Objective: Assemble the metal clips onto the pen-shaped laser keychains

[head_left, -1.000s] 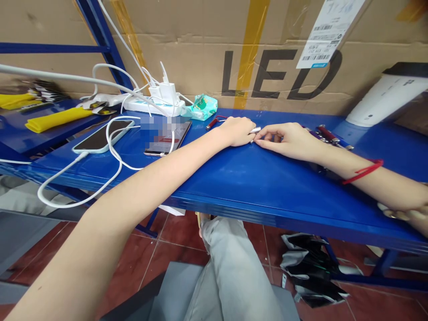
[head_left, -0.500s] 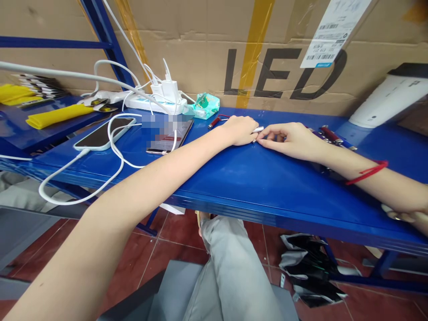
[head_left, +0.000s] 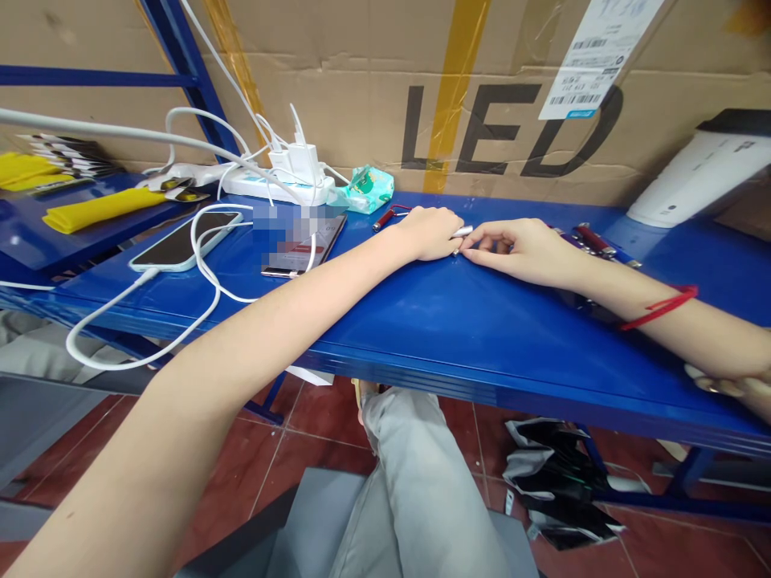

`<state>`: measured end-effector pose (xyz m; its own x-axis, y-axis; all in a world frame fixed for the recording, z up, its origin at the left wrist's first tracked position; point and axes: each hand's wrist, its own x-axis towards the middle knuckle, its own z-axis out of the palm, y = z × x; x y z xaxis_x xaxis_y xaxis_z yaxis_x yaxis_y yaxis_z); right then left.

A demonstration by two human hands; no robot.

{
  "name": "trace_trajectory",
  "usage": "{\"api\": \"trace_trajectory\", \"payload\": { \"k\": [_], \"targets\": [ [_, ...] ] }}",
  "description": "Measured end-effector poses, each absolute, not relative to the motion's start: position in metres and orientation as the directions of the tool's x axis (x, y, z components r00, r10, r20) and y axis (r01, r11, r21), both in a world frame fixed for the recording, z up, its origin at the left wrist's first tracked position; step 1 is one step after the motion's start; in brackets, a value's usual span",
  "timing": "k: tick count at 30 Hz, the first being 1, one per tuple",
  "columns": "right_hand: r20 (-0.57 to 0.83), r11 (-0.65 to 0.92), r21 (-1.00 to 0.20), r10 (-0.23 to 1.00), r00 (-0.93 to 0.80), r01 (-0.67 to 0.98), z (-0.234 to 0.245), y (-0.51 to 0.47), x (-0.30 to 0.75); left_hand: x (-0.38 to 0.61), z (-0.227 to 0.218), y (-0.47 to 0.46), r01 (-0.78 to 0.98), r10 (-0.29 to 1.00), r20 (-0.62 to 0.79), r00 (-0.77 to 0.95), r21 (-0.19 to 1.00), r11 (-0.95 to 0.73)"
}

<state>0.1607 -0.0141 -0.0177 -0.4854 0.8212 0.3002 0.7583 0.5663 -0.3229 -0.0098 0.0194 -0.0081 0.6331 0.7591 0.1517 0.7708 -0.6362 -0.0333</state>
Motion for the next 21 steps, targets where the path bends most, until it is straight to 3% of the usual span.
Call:
{"api": "trace_trajectory", "payload": {
  "k": [21],
  "targets": [
    [0.317,0.565,-0.308,0.820,-0.477,0.765,-0.0194,-0.0135,0.1608,-0.0100,-0.0059,0.0184,0.771,0.761,0.137,0.634,-0.036,-0.636]
  ]
}}
